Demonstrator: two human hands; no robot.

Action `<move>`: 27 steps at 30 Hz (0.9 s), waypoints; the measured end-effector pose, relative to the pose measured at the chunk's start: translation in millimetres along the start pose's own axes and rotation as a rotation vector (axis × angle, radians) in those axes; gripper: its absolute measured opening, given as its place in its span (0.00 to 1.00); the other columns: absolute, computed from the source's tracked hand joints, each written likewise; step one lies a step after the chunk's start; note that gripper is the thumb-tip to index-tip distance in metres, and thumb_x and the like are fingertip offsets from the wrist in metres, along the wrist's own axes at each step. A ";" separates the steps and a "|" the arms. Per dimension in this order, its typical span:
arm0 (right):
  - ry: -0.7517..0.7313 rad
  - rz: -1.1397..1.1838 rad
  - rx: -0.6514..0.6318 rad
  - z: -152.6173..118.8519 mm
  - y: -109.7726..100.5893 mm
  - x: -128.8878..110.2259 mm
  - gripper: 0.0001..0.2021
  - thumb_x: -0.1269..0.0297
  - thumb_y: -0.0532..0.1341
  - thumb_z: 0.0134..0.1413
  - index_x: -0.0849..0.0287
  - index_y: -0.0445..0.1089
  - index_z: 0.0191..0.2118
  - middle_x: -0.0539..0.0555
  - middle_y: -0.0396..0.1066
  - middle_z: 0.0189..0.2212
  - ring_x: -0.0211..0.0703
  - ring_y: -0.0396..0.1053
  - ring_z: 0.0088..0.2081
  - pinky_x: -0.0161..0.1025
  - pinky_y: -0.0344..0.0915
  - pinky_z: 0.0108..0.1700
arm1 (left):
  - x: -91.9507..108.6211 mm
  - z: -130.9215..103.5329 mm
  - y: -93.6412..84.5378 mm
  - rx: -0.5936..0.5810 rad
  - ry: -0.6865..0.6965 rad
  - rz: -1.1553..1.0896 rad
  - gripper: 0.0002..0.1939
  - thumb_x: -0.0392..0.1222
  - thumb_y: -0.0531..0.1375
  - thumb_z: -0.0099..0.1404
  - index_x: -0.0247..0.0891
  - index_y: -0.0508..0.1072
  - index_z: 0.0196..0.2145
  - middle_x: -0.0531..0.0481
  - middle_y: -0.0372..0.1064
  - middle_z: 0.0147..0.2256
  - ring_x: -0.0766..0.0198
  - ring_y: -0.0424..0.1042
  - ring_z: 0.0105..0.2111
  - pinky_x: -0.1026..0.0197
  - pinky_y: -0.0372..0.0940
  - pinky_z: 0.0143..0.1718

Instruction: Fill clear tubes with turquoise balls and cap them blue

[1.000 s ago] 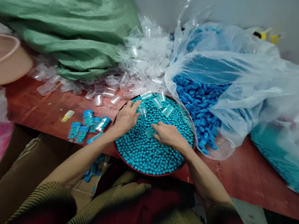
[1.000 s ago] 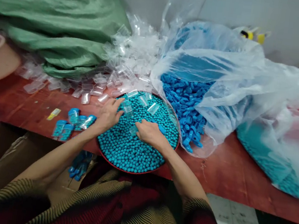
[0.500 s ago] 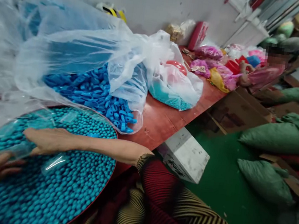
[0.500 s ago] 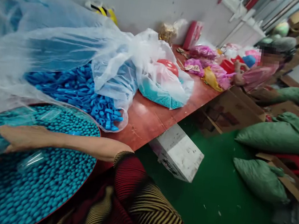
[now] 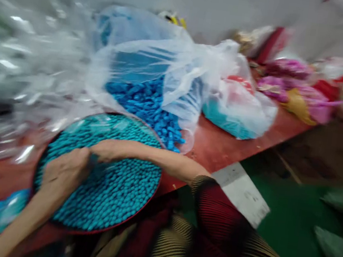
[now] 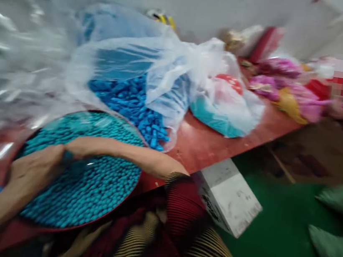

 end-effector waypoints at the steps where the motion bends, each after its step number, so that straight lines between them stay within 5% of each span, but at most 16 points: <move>1: 0.078 -0.023 0.072 -5.5 -5.3 5.4 0.13 0.76 0.64 0.43 0.58 0.64 0.15 0.38 0.64 0.14 0.30 0.66 0.27 0.25 0.63 0.31 | -5.4 1.5 -2.5 -0.006 -0.047 0.096 0.09 0.46 0.55 0.54 0.40 0.66 0.23 0.46 0.61 0.21 0.46 0.69 0.31 0.52 0.58 0.30; 2: 0.171 -0.044 0.129 -10.9 -10.6 14.2 0.13 0.76 0.66 0.40 0.59 0.64 0.14 0.39 0.65 0.14 0.30 0.65 0.25 0.26 0.62 0.30 | -10.9 2.8 -1.9 -0.097 -0.059 0.251 0.08 0.47 0.55 0.54 0.40 0.67 0.25 0.46 0.62 0.21 0.47 0.69 0.30 0.53 0.58 0.30; 4: 0.129 -0.047 0.148 -16.3 -16.6 26.2 0.10 0.78 0.64 0.41 0.62 0.66 0.16 0.43 0.67 0.16 0.31 0.65 0.25 0.30 0.61 0.32 | -26.4 2.5 -5.8 -0.259 -0.094 0.358 0.10 0.47 0.56 0.55 0.40 0.67 0.32 0.48 0.64 0.23 0.51 0.68 0.29 0.55 0.58 0.31; 7: 0.033 -0.053 0.143 -17.8 -20.5 50.3 0.03 0.77 0.61 0.46 0.65 0.72 0.27 0.49 0.71 0.23 0.35 0.68 0.30 0.35 0.61 0.36 | -48.6 -2.6 -26.7 -0.178 -0.195 0.266 0.19 0.53 0.58 0.55 0.38 0.65 0.40 0.48 0.66 0.30 0.54 0.68 0.33 0.57 0.61 0.34; 9: 0.046 -0.070 0.181 -17.9 -18.3 64.2 0.07 0.78 0.59 0.48 0.64 0.73 0.34 0.53 0.74 0.29 0.38 0.70 0.33 0.38 0.62 0.39 | -55.0 -9.7 -27.5 -0.165 -0.207 0.148 0.22 0.57 0.57 0.56 0.37 0.64 0.41 0.48 0.66 0.31 0.54 0.68 0.34 0.57 0.62 0.36; 13: 0.100 -0.134 0.239 -14.4 4.9 65.4 0.15 0.73 0.58 0.53 0.62 0.66 0.48 0.59 0.75 0.37 0.48 0.71 0.39 0.43 0.65 0.41 | -50.2 -19.9 -12.1 -0.155 -0.197 -0.048 0.23 0.57 0.49 0.63 0.35 0.60 0.45 0.47 0.65 0.33 0.54 0.69 0.36 0.54 0.62 0.41; 17: 0.111 -0.268 0.202 -4.0 28.4 55.2 0.13 0.70 0.56 0.57 0.63 0.66 0.48 0.60 0.73 0.40 0.48 0.70 0.42 0.41 0.64 0.44 | -37.3 -24.4 -4.3 -0.172 -0.195 -0.089 0.19 0.51 0.51 0.63 0.35 0.58 0.45 0.47 0.65 0.33 0.56 0.68 0.34 0.54 0.62 0.39; 23: 0.127 -0.414 0.410 -28.7 17.6 42.6 0.14 0.65 0.50 0.61 0.60 0.65 0.50 0.59 0.70 0.44 0.47 0.68 0.44 0.39 0.63 0.41 | -22.7 -31.4 -13.1 -0.087 -0.069 -0.041 0.13 0.48 0.61 0.57 0.39 0.63 0.32 0.52 0.67 0.29 0.60 0.68 0.31 0.60 0.61 0.35; 27: 0.215 -0.531 0.245 -43.8 44.6 38.9 0.12 0.60 0.53 0.60 0.59 0.67 0.45 0.57 0.71 0.38 0.46 0.69 0.39 0.37 0.60 0.35 | -20.6 -31.5 -11.9 -0.093 -0.049 -0.033 0.08 0.45 0.56 0.62 0.39 0.64 0.36 0.53 0.67 0.28 0.62 0.68 0.30 0.62 0.60 0.33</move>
Point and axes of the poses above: each hand's wrist, its own z-axis towards the middle knuckle, its own y-axis out of the palm, x = y × z, the point moved 6 cm from there along z, towards the middle knuckle
